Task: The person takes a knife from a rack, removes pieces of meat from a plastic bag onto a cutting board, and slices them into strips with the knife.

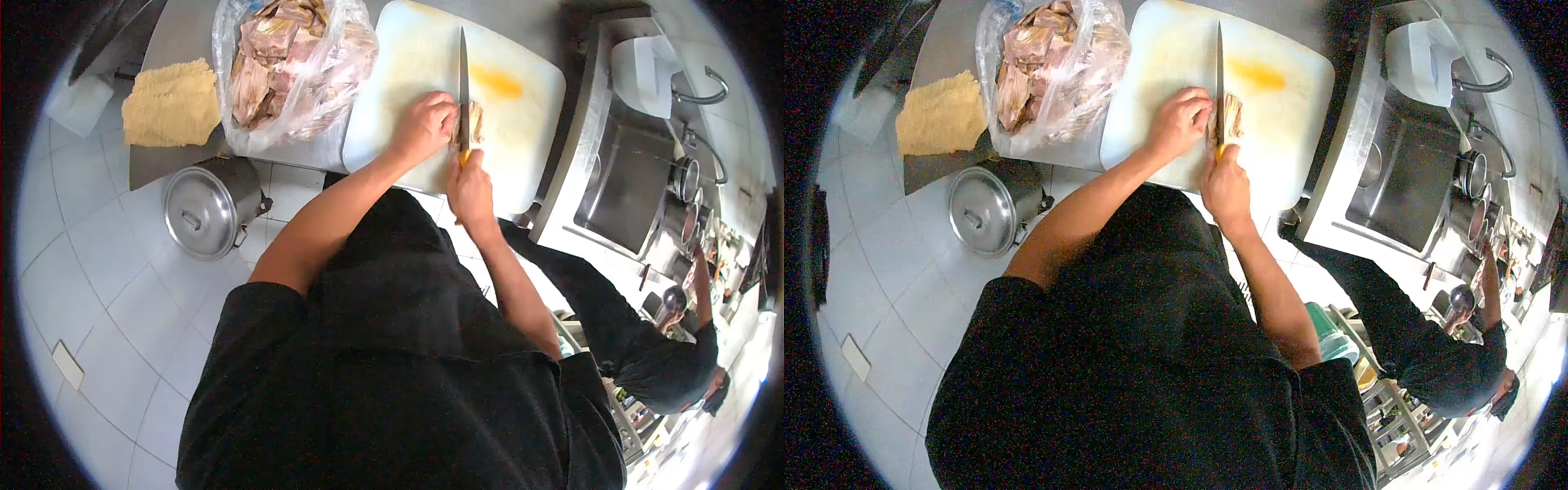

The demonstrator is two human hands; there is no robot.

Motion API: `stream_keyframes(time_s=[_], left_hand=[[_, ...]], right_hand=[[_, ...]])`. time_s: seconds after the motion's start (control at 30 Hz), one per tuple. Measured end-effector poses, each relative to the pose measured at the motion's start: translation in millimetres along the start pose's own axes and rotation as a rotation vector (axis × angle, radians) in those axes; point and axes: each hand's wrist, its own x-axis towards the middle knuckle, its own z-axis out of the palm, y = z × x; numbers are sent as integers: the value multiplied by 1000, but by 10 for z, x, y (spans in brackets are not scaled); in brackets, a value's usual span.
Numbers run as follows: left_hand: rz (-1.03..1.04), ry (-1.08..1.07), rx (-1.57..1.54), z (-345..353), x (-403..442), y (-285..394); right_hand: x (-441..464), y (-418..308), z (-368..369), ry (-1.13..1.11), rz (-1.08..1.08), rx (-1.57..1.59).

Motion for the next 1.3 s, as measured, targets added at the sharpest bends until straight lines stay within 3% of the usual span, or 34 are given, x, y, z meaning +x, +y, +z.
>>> stream_keyframes(time_s=[0.1,0.2,0.3,0.33,0.43,0.83,1.1,1.3], left_hand=[[10,-30,-15,20,10,-21],[-11,-38,-5,-27,25,-25],[-54,35,-46,-12,47,3],[-73,68,-68,-11,23,10],[-154,152,-157,-32,30,10],[-18,12,-37,11,10,-19],[-28,-3,-6,6,33,-22],[-52,0,-50,-21,38,-5]], right_hand=[[527,140,35,124,-152,28],[823,84,-229,-25,-37,86],[493,-333,-671,-127,81,175],[454,-174,-523,-5,-48,97],[159,-263,-515,-109,41,96],[-422,-150,-205,-55,61,-6],[148,55,14,37,-63,-12],[530,-93,-411,-30,-85,12]])
